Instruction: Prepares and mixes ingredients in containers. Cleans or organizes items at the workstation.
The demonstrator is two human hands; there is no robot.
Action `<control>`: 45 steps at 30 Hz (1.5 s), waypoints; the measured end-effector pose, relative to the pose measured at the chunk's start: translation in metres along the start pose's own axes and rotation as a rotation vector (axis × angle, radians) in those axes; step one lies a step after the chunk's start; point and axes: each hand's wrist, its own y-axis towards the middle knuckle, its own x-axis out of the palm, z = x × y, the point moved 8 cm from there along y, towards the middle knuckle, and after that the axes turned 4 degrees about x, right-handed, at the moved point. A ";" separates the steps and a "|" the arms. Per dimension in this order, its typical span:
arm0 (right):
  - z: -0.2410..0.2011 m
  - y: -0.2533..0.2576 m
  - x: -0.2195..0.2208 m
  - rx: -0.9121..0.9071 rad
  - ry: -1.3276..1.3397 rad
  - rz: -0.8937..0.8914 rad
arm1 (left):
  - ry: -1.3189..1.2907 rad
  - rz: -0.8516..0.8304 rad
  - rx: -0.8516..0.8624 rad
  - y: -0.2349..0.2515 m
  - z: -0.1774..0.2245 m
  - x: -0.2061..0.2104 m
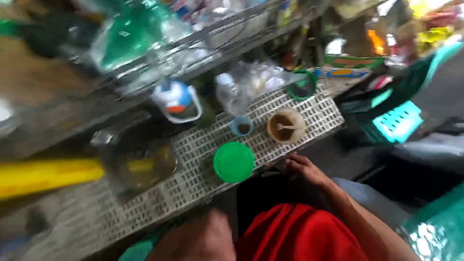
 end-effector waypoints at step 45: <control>-0.159 0.014 -0.036 -0.166 -1.291 0.574 | 0.088 0.359 -0.543 -0.083 -0.251 -0.023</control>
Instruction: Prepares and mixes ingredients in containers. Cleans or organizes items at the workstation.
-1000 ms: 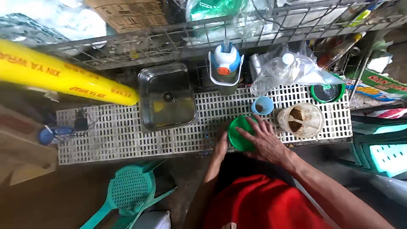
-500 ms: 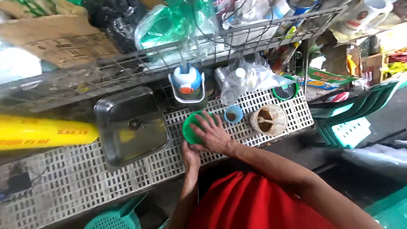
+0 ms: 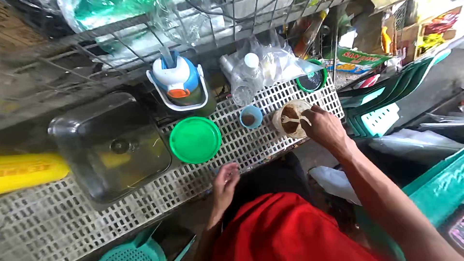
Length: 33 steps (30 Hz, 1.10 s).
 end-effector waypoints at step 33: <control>-0.025 -0.015 0.050 -0.134 0.327 -0.080 | -0.066 -0.234 -0.128 0.133 0.031 0.177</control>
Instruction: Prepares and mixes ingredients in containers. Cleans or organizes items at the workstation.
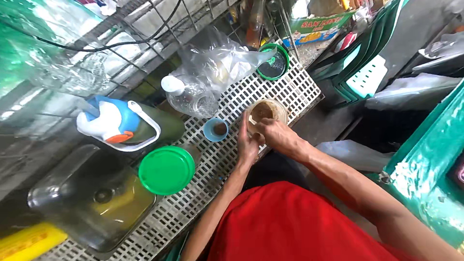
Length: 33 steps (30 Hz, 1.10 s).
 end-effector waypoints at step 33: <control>0.037 -0.037 -0.006 0.165 -0.198 0.048 | 0.278 0.040 0.107 -0.009 0.008 0.010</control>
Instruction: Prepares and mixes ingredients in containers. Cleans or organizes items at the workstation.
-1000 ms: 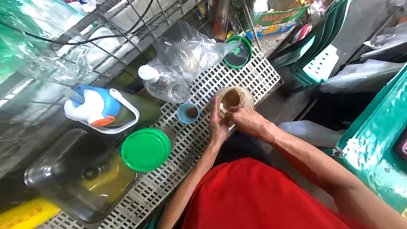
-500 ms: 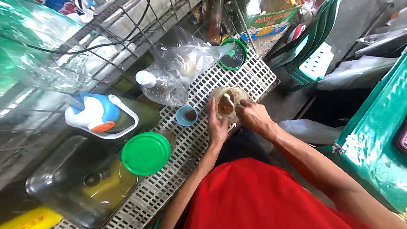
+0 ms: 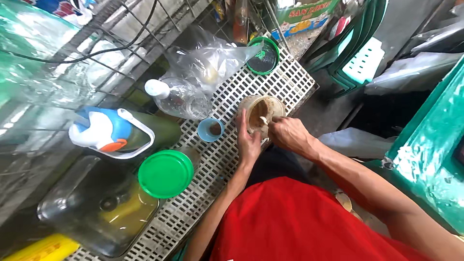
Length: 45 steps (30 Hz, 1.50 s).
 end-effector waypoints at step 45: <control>-0.057 0.010 -0.026 -0.174 0.874 0.135 | -0.289 0.162 -0.263 -0.066 -0.074 -0.100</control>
